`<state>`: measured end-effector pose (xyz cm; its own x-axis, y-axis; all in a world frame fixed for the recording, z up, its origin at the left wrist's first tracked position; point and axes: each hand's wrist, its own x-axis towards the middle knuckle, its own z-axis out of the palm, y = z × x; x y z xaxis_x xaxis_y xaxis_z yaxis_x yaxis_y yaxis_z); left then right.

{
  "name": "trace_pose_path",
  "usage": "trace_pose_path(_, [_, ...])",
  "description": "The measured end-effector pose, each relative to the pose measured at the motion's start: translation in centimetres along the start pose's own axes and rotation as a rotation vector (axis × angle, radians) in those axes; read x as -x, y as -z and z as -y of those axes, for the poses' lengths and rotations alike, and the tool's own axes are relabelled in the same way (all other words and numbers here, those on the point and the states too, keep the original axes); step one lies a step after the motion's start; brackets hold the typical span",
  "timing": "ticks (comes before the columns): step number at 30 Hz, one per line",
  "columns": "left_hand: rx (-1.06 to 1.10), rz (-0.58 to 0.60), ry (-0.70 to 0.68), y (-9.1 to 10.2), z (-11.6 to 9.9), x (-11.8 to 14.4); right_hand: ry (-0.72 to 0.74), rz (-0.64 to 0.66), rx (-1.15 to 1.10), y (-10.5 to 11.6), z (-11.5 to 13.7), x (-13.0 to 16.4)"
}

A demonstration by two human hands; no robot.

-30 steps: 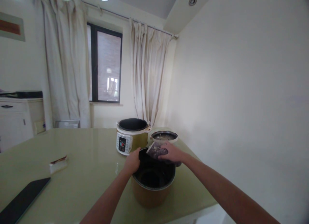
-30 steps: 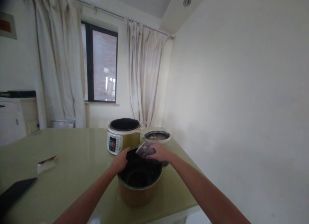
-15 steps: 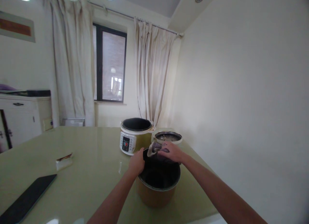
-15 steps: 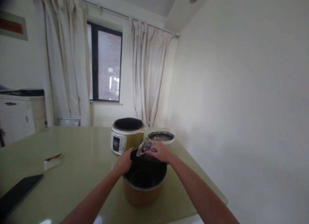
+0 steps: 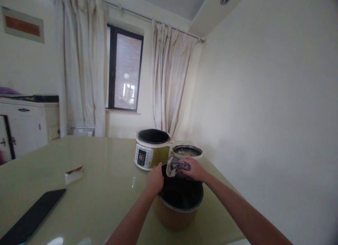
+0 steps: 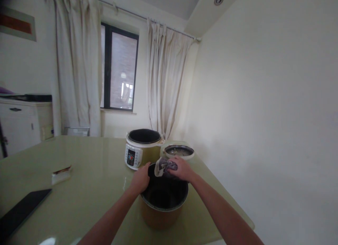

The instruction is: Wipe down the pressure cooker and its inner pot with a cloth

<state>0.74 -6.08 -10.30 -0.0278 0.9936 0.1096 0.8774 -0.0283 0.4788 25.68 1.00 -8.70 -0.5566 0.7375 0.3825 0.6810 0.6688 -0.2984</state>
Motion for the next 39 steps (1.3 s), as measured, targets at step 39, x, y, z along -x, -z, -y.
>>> trace_pose_path(39, [-0.010,0.135,-0.253,-0.1,0.1,-1.6,0.544,0.265,0.394,0.0,4.1,-3.6])
